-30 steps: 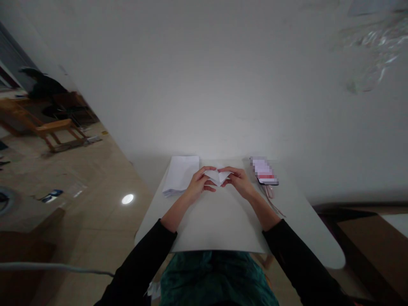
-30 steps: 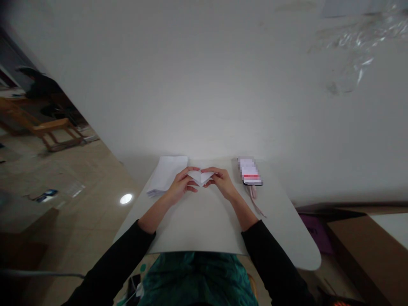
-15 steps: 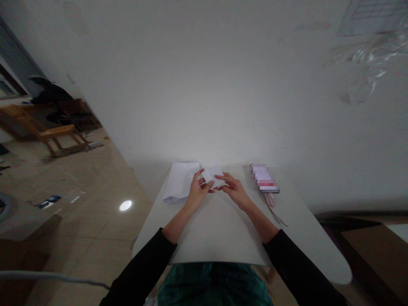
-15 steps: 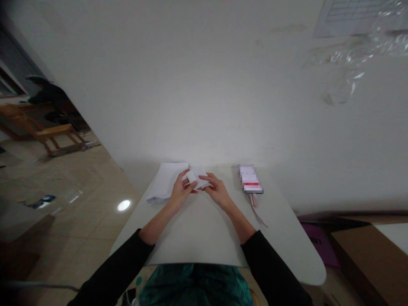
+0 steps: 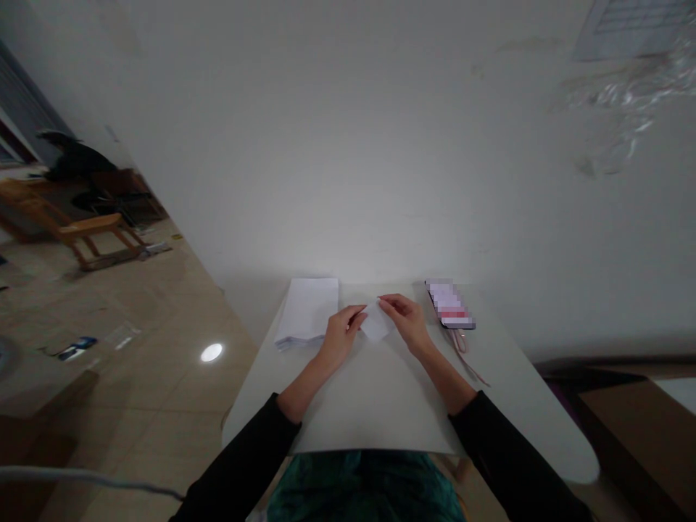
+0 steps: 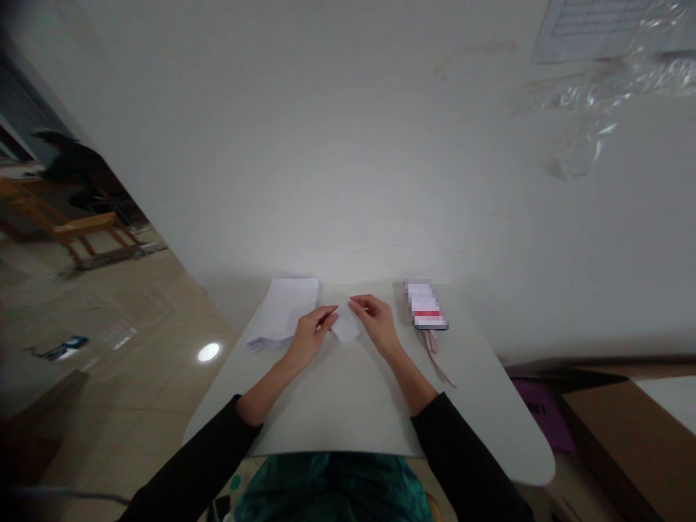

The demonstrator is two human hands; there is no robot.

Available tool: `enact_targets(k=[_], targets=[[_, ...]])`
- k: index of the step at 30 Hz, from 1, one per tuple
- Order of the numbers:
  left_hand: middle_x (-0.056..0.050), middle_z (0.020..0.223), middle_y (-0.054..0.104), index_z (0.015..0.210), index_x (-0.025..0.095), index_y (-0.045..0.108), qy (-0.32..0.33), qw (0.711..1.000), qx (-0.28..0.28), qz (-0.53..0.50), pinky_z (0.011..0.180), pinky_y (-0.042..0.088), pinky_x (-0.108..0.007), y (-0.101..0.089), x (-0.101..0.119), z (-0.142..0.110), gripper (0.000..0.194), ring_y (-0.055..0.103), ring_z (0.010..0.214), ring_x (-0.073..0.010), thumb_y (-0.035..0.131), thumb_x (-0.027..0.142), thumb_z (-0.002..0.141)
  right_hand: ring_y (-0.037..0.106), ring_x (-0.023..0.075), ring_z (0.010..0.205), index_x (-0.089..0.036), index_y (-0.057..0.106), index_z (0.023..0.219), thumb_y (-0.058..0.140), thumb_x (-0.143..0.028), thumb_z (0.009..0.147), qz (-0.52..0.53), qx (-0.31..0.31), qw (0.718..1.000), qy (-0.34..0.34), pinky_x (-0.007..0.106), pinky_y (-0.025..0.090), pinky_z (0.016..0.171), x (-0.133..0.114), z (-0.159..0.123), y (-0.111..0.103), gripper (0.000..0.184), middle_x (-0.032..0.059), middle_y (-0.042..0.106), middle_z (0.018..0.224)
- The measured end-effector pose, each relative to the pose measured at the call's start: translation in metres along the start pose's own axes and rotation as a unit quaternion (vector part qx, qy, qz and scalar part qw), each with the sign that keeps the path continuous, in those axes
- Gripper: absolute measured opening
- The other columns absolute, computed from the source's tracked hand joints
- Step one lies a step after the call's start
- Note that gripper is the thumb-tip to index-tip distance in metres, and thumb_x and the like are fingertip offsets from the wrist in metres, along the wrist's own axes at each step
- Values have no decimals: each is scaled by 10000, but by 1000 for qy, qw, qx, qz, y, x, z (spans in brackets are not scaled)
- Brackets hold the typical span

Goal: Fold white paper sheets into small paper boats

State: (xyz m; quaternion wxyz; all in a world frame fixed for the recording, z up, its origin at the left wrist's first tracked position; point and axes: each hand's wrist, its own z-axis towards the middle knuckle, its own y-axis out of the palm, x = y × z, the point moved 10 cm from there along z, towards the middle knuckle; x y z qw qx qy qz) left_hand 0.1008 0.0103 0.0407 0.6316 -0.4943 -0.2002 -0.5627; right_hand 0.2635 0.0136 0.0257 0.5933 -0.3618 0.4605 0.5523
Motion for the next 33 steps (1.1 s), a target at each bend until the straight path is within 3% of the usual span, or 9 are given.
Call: enact_targets(k=[4, 11, 17, 26, 29, 33], targets=[[-67, 963, 702, 1117, 195, 699, 48, 997, 7, 62, 810, 490, -307, -6, 12, -1, 297, 633, 875, -184, 473, 325, 974, 630, 180, 690, -184, 757, 840, 743, -451, 737, -10, -6, 1000, 10, 297, 468, 644, 7, 0, 2, 286, 53, 739, 799], [-69, 866, 655, 1059, 224, 726, 62, 994, 37, 86, 835, 476, -342, -13, 22, -2, 269, 591, 856, -213, 486, 290, 957, 617, 172, 675, -194, 754, 807, 746, -429, 725, -5, -3, 1000, -1, 292, 466, 638, 5, -1, 3, 249, 36, 730, 763], [-45, 868, 699, 939, 202, 709, 19, 998, 33, 44, 777, 506, -306, -7, 14, -4, 163, 635, 773, -182, 617, 320, 874, 559, 146, 581, -195, 734, 732, 772, -421, 688, 23, -5, 999, 24, 271, 417, 564, 6, -8, 10, 234, 7, 672, 642], [-34, 890, 758, 930, 184, 743, -41, 999, -9, -18, 768, 542, -307, -1, 6, -4, 258, 696, 814, -205, 709, 410, 811, 588, 162, 647, -206, 740, 724, 764, -409, 708, 62, -5, 998, 29, 279, 428, 602, 4, -14, 16, 204, 20, 705, 727], [-29, 871, 756, 925, 187, 750, -40, 999, -8, -22, 688, 550, -287, -1, 5, -3, 270, 688, 764, -198, 714, 425, 802, 601, 170, 696, -211, 735, 732, 738, -392, 744, 47, 8, 999, -9, 285, 443, 643, -1, -16, 14, 181, 20, 699, 749], [-15, 793, 737, 977, 198, 749, -59, 997, -43, -35, 448, 480, -238, 7, 3, -5, 314, 618, 524, -143, 639, 465, 853, 600, 173, 681, -213, 734, 702, 739, -355, 727, 33, 40, 999, -11, 289, 444, 635, 0, -17, 8, 145, 22, 697, 723]])
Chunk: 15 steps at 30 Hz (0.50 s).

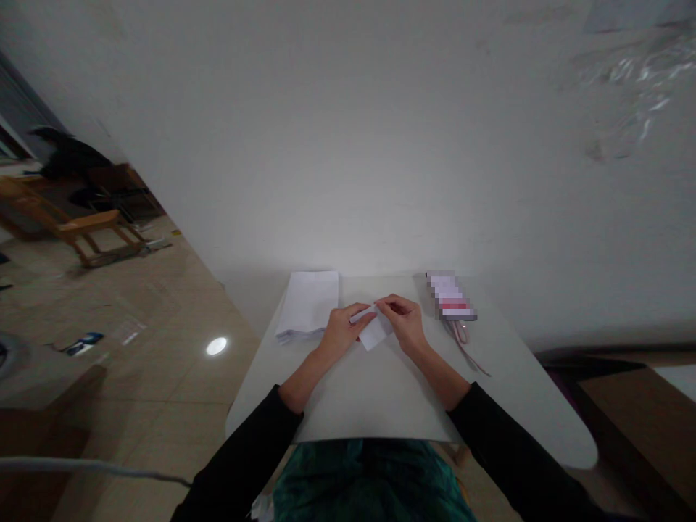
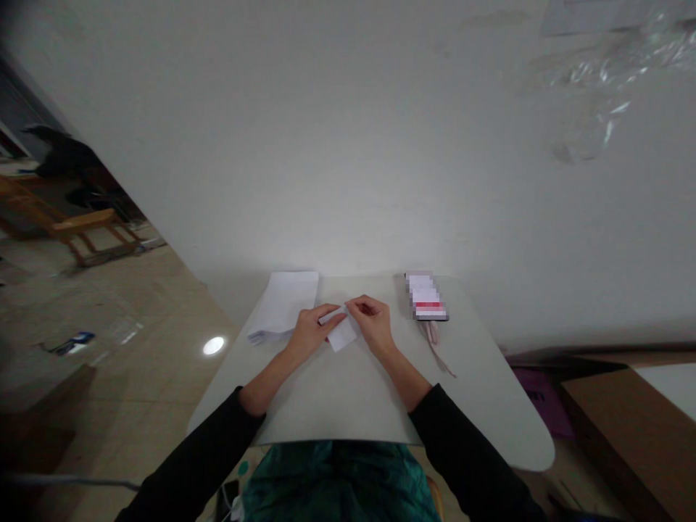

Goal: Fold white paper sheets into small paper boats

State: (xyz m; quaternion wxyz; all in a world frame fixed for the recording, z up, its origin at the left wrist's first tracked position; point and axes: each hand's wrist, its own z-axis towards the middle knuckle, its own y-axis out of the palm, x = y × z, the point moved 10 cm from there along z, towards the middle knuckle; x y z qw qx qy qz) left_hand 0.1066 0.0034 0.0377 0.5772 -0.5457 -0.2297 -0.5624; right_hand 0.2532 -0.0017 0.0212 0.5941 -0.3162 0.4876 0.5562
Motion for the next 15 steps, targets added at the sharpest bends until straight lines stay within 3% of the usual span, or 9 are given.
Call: enact_targets(k=[5, 11, 15], targets=[[1, 655, 682, 977, 199, 744, -10, 1000, 23, -1, 348, 397, -215, -4, -2, -2, 346, 534, 382, -111, 569, 486, 896, 576, 149, 605, -204, 737, 702, 774, -387, 677, 36, 1, 997, 68, 272, 436, 577, 12, 2, 2, 188, 9, 695, 682], [-3, 710, 689, 936, 188, 716, -9, 990, 138, -3, 353, 402, -205, -30, -1, -5, 318, 565, 429, -114, 596, 477, 881, 596, 162, 547, -145, 724, 742, 759, -550, 675, 39, -128, 978, 159, 285, 489, 491, 28, -10, 35, 412, 31, 675, 631], [20, 633, 652, 1021, 182, 675, -17, 988, 152, -21, 346, 392, -201, -33, 0, -7, 352, 518, 366, -92, 547, 491, 911, 610, 158, 580, -144, 713, 751, 810, -499, 643, 94, -118, 977, 148, 296, 521, 548, 26, -10, 37, 384, 42, 701, 676]])
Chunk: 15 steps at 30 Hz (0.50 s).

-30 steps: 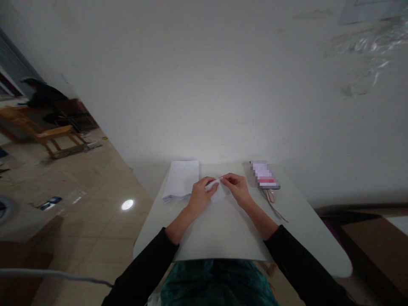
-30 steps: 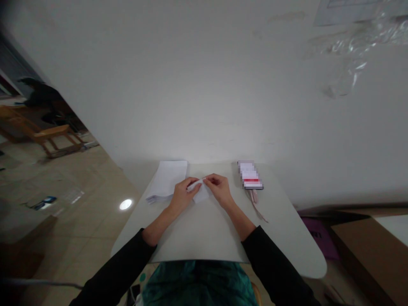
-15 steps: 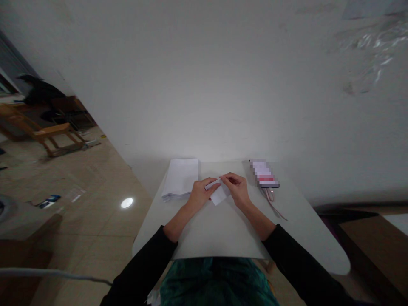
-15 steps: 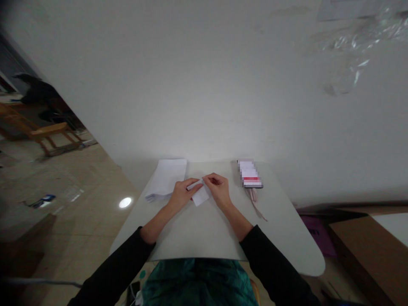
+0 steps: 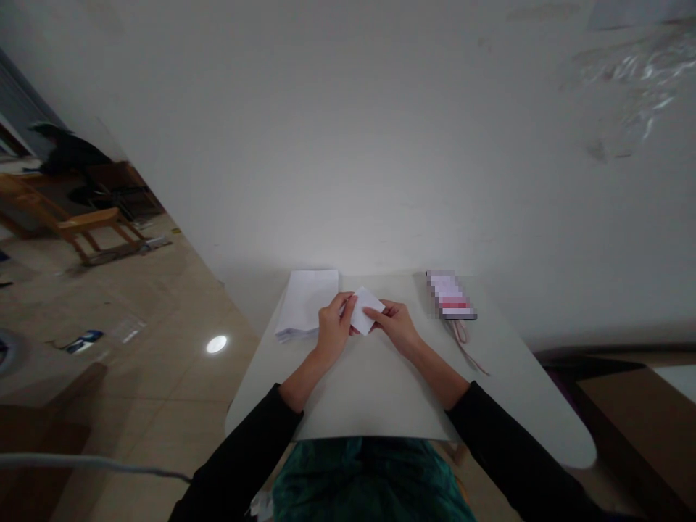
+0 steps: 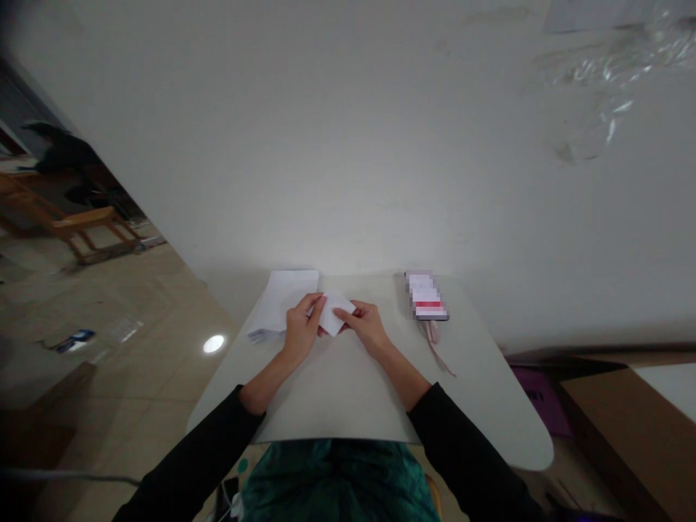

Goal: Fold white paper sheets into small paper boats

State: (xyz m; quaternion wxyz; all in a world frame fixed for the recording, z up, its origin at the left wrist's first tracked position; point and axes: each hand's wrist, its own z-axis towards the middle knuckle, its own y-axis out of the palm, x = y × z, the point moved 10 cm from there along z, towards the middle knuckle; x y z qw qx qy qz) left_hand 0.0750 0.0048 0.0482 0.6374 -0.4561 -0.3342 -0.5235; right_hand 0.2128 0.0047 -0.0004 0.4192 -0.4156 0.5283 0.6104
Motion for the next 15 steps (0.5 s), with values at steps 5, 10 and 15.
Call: enact_targets(k=[5, 10, 15], targets=[[-17, 792, 715, 1119, 193, 667, 30, 998, -55, -25, 474, 495, -202, 15, 5, 0, 352, 671, 589, -129, 550, 455, 915, 571, 146, 604, -165, 690, 763, 825, -527, 605, 36, 115, 992, -40, 299, 507, 592, -9, 3, -31, 417, 15, 673, 683], [-29, 779, 730, 1199, 183, 601, -15, 994, -91, -59, 500, 497, -208, 26, -6, -1, 399, 725, 658, -174, 613, 418, 876, 474, 122, 573, -194, 593, 651, 713, -636, 689, 1, 175, 981, -81, 251, 412, 532, -15, 2, -49, 459, -26, 531, 600], [45, 655, 684, 1168, 231, 418, -46, 979, -161, -118, 484, 460, -189, 44, -13, -7, 457, 711, 579, -170, 666, 427, 837, 401, 113, 527, -206, 531, 607, 719, -613, 692, 14, 223, 971, -82, 249, 328, 486, -11, -1, -61, 456, -41, 458, 557]])
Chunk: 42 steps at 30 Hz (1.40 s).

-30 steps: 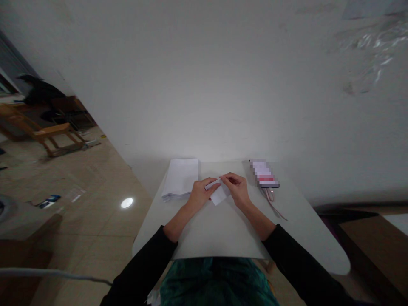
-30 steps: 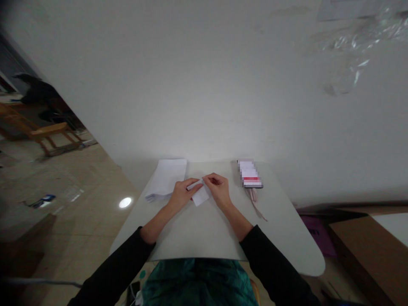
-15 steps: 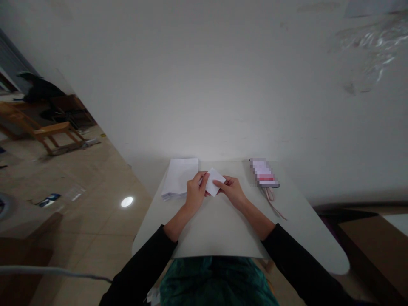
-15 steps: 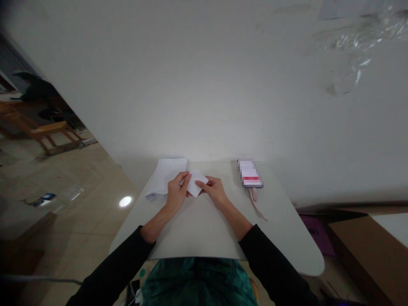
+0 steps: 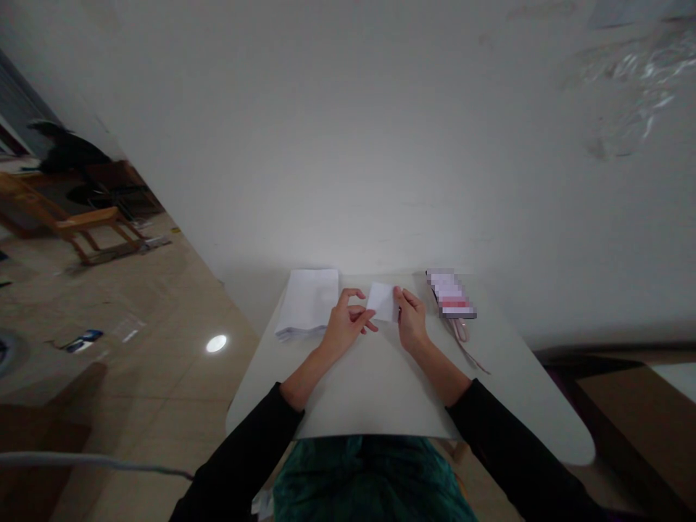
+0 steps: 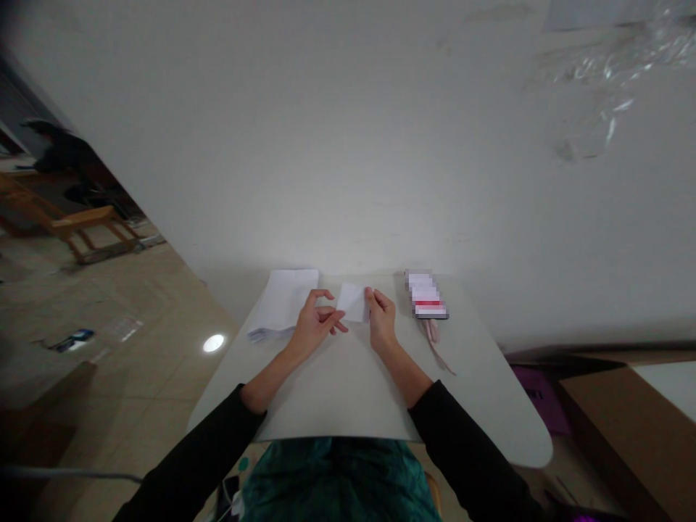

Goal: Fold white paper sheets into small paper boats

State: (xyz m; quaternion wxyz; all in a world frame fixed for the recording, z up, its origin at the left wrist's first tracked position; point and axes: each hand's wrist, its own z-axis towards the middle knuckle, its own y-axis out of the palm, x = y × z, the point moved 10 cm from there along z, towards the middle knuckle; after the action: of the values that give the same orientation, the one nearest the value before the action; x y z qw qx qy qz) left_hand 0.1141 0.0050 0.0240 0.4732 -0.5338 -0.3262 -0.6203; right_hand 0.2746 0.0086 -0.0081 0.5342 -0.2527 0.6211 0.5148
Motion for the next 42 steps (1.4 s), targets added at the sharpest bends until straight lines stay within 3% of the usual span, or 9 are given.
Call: enact_targets(k=[7, 12, 16, 19, 26, 30, 34, 37, 42], targets=[[30, 732, 659, 1116, 225, 452, 52, 995, -48, 66, 551, 462, -196, 9, 8, -4, 363, 661, 623, -124, 633, 413, 863, 424, 122, 508, -198, 521, 547, 788, -461, 617, 42, -30, 998, 47, 270, 322, 479, 0, 0, 5, 381, -36, 499, 541], [4, 782, 645, 991, 204, 612, 65, 989, 30, 128, 530, 444, -206, -6, 18, -4, 283, 561, 610, -111, 672, 426, 826, 398, 98, 437, -198, 507, 519, 748, -488, 694, -17, -114, 993, 35, 258, 309, 431, -3, -8, 24, 415, -55, 434, 471], [-4, 806, 671, 866, 185, 674, 93, 975, 128, 157, 501, 388, -206, -26, 29, -6, 224, 472, 537, -83, 664, 407, 837, 576, 149, 455, -172, 663, 734, 683, -590, 750, -49, -230, 970, 64, 264, 404, 429, 2, -23, 50, 419, 7, 634, 581], [-4, 834, 678, 858, 177, 686, 106, 967, 167, 161, 506, 384, -196, -35, 32, -7, 216, 454, 525, -65, 670, 391, 836, 609, 151, 463, -160, 666, 740, 711, -604, 728, -53, -248, 965, 62, 257, 428, 443, 2, -28, 56, 447, 51, 696, 632], [25, 709, 599, 1011, 180, 661, 27, 994, 84, 57, 469, 427, -188, -17, 31, -18, 307, 511, 497, -74, 634, 444, 855, 572, 131, 411, -173, 611, 676, 605, -636, 822, -86, -257, 962, 35, 257, 399, 436, -25, -48, 43, 486, 26, 654, 556], [31, 602, 587, 929, 168, 706, -12, 997, 36, 70, 501, 420, -180, -7, 41, -61, 246, 491, 509, -78, 666, 395, 841, 541, 129, 448, -181, 605, 727, 480, -549, 941, -149, -323, 934, 37, 264, 399, 496, -44, -95, 29, 444, 17, 636, 504], [-19, 804, 723, 945, 179, 740, -60, 994, -5, 95, 567, 454, -194, -3, 41, -109, 216, 576, 601, -96, 639, 355, 870, 505, 127, 463, -189, 589, 694, 404, -504, 981, -176, -381, 901, 104, 268, 380, 505, -35, -140, 18, 465, 18, 635, 518], [-30, 890, 751, 985, 195, 751, -74, 991, -7, 114, 688, 511, -221, -5, 32, -132, 223, 664, 757, -143, 592, 329, 906, 573, 140, 583, -182, 631, 758, 473, -471, 955, -230, -355, 902, 85, 269, 428, 580, -25, -150, 8, 385, 23, 654, 643], [-46, 964, 750, 999, 190, 728, -60, 985, 4, 161, 726, 559, -247, -4, 9, -146, 201, 698, 814, -161, 571, 289, 922, 587, 158, 645, -202, 562, 1085, 595, -334, 895, -293, -190, 937, -7, 281, 451, 635, -26, -144, -15, 234, -21, 612, 686]])
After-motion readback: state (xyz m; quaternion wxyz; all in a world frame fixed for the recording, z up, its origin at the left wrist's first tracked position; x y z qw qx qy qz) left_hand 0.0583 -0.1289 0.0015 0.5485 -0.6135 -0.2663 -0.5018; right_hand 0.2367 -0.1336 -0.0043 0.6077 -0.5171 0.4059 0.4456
